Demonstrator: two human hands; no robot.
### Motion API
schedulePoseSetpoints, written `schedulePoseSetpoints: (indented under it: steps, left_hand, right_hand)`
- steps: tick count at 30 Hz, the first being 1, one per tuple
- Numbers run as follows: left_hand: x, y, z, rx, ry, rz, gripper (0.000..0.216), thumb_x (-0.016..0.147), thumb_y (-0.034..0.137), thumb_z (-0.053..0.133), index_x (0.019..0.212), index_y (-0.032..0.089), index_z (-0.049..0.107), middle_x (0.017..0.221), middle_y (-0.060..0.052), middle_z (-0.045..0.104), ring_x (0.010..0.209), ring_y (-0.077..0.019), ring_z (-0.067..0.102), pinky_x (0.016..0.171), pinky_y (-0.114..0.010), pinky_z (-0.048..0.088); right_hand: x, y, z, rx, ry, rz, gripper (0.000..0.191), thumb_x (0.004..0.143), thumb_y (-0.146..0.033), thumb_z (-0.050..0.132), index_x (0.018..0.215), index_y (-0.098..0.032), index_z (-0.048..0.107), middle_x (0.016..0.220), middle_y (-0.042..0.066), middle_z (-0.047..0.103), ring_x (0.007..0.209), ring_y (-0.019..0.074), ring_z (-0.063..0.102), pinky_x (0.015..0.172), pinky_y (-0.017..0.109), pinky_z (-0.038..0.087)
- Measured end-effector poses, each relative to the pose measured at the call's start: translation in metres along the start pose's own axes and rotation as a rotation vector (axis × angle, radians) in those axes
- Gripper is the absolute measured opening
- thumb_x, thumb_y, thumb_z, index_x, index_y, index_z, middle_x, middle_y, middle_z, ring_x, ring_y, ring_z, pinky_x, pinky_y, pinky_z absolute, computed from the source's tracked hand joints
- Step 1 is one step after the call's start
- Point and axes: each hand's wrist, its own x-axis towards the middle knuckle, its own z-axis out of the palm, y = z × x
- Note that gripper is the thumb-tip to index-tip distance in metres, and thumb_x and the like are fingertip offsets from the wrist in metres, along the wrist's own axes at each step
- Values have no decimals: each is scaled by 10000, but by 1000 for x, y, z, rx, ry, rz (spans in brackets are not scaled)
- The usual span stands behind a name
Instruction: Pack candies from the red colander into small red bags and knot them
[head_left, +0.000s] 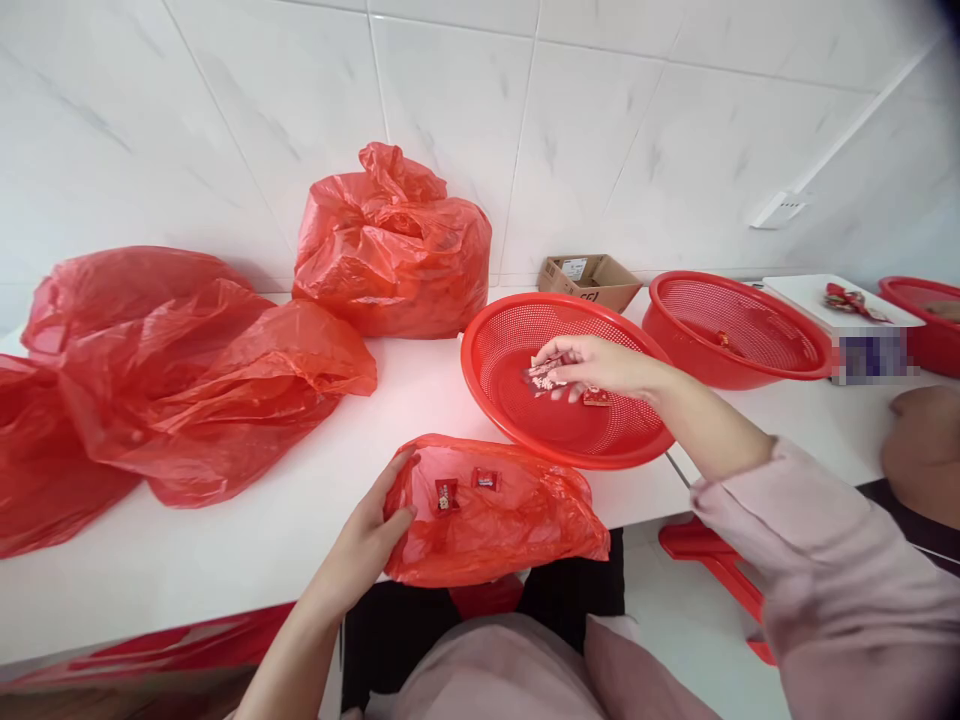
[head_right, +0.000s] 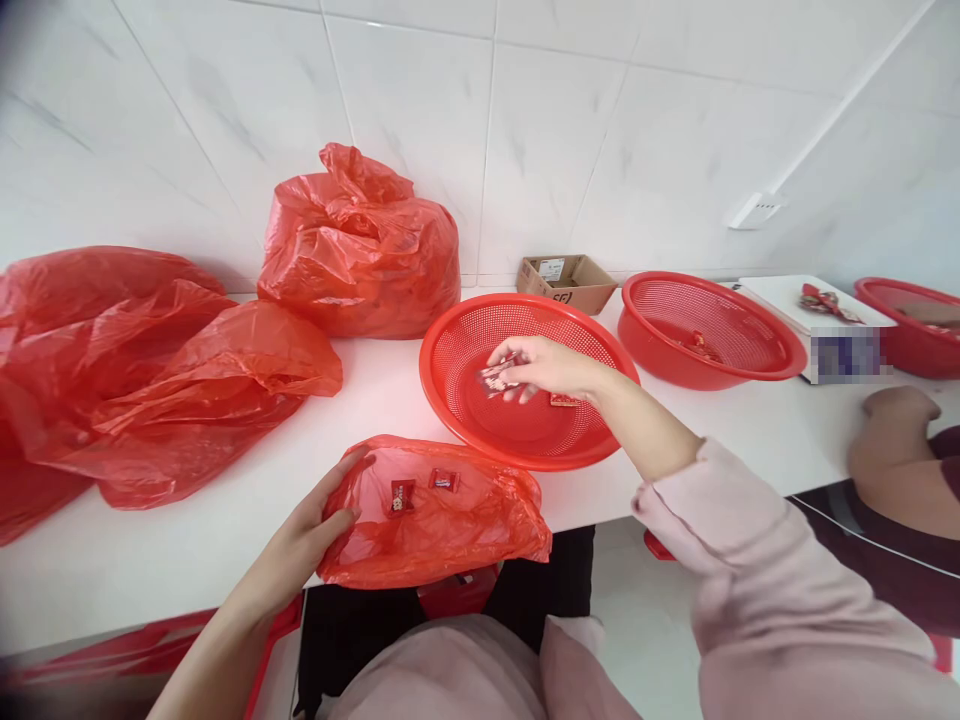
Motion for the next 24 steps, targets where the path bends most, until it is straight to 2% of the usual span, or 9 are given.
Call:
schedulePoseSetpoints:
  steps: [2,3,6,9,13,15,17,21,24]
  left_hand:
    - [1,1,1,-51,7,-19,703,848,269,494,1517,176,301,1585,-71,323,1476,-218,240,1220,-369,117]
    - [1,2,2,-69,11,-28,708,841,258,494,1517,185,301,1584,-66,326,1472,-222,249,1218,-376,127]
    - [2,5,4,-93,18,-32,720,826,243,494,1519,200,303,1591,-58,311,1471,-231,248,1215,-387,137]
    - [1,4,4,-87,10,-14,739,819,227,490,1527,193,285,1594,-64,302,1472,-232,243,1216,-386,125]
    - [-2,-1,2,-89,24,-19,732,813,212,477,1522,199,292,1594,-62,300,1460,-235,268,1216,-399,126]
    - [-4,-2,1,-102,33,-23,726,812,215,479,1516,193,303,1602,-62,282,1466,-237,252,1217,-399,116]
    - [-5,0,2,-124,29,-32,740,804,209,484,1519,195,294,1602,-64,283,1466,-245,251,1215,-409,126]
    - [-7,4,2,-158,29,-67,771,782,202,496,1524,217,285,1587,-68,319,1429,-279,325,1194,-443,195]
    - [-6,5,1,-159,57,-76,771,779,217,510,1521,224,300,1579,-72,339,1413,-290,351,1177,-443,235]
  right_hand:
    - [-18,-22,20,172,-125,-136,245,916,-298,543,1146,-216,525,1146,89,677,878,181,690,622,263,551]
    - [-24,-30,30,173,-114,-177,250,919,-307,540,1153,-218,532,1142,85,678,871,176,687,625,267,551]
    - [-20,-33,43,-61,194,-242,248,937,-345,530,1164,-246,557,1142,52,676,918,167,667,730,288,541]
    - [10,-8,21,-364,401,-104,228,974,-332,458,1160,-248,558,1136,48,675,971,173,654,795,295,519]
    - [49,38,-5,-565,231,71,307,797,-183,688,1098,-221,639,1157,85,673,1007,239,651,849,328,503]
    - [59,53,-5,-587,213,79,429,702,-107,740,1107,-221,657,1274,106,620,1098,282,616,903,356,484]
    - [63,60,-3,-594,225,86,439,709,-86,718,1124,-215,656,1330,125,582,1149,306,589,929,382,470]
    - [60,49,-11,-525,251,81,226,816,-142,637,1037,-173,674,1132,141,679,1041,289,641,859,377,500]
    - [42,22,-10,-354,233,-30,299,921,-247,538,1206,-184,600,1127,110,687,921,200,680,750,294,538]
